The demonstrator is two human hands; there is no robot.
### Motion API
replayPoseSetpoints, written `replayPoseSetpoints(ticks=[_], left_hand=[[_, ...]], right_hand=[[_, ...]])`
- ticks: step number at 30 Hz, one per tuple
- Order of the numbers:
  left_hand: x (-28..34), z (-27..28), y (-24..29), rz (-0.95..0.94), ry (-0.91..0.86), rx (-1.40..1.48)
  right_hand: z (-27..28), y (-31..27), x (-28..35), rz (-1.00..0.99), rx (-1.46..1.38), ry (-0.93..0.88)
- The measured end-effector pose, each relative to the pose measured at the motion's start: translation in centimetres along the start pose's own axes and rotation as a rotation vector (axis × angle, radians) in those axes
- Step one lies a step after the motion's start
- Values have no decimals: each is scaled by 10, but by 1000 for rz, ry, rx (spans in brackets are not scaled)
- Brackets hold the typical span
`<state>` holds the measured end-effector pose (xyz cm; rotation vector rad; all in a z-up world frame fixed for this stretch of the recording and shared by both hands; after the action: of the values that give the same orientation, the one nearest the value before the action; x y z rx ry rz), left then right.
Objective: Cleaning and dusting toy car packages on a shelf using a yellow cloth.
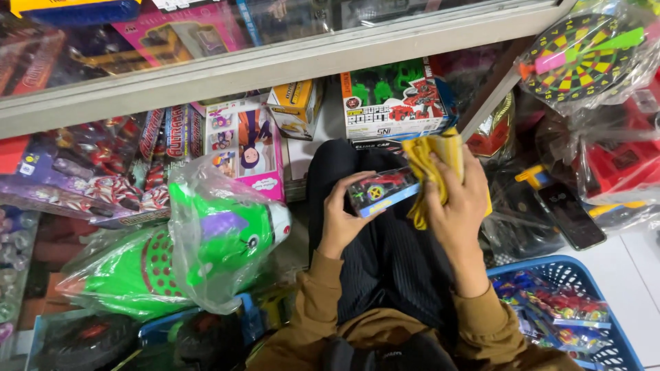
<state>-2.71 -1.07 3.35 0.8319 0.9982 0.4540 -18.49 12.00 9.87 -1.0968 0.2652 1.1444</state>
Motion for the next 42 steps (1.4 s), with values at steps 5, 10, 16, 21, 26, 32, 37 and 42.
replayPoseSetpoints(ticks=[5,10,16,21,26,32,37,42], left_hand=[[-3,5,-4,5,-1,-48],[25,-9,-59,57,20,-81],[36,-8,-79,146,-41,54],[-3,0,-12,57,-48,-88],[0,1,-14,28,-26,-95],[41,-2,-96,293,-71,-27],[31,-3,-72,210,-61,44],[9,2,-26,53,-67,19]], right_hand=[[-13,-27,1,77,141,-82],[-44,-70,14,140,7,-173],[-43,-64,19,137,-79,-178],[-20,-21,11,4,11,-66],[-19,-23,16,-19,6,-38],[-44,-73,21,139,-92,-154],[-31,-49,21,108,-109,-160],[-17,-25,12,-12,-75,-87]])
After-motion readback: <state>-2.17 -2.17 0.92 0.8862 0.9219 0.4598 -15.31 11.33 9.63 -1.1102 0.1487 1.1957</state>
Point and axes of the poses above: each hand's wrist, its own x-axis away from the middle knuckle, its own z-axis out of the back of the hand, y = z × x, the point moved 3 cm from there along -x, towards the middle knuckle, and after that the axes turned 12 degrees about -x, right-handed, at the moved point
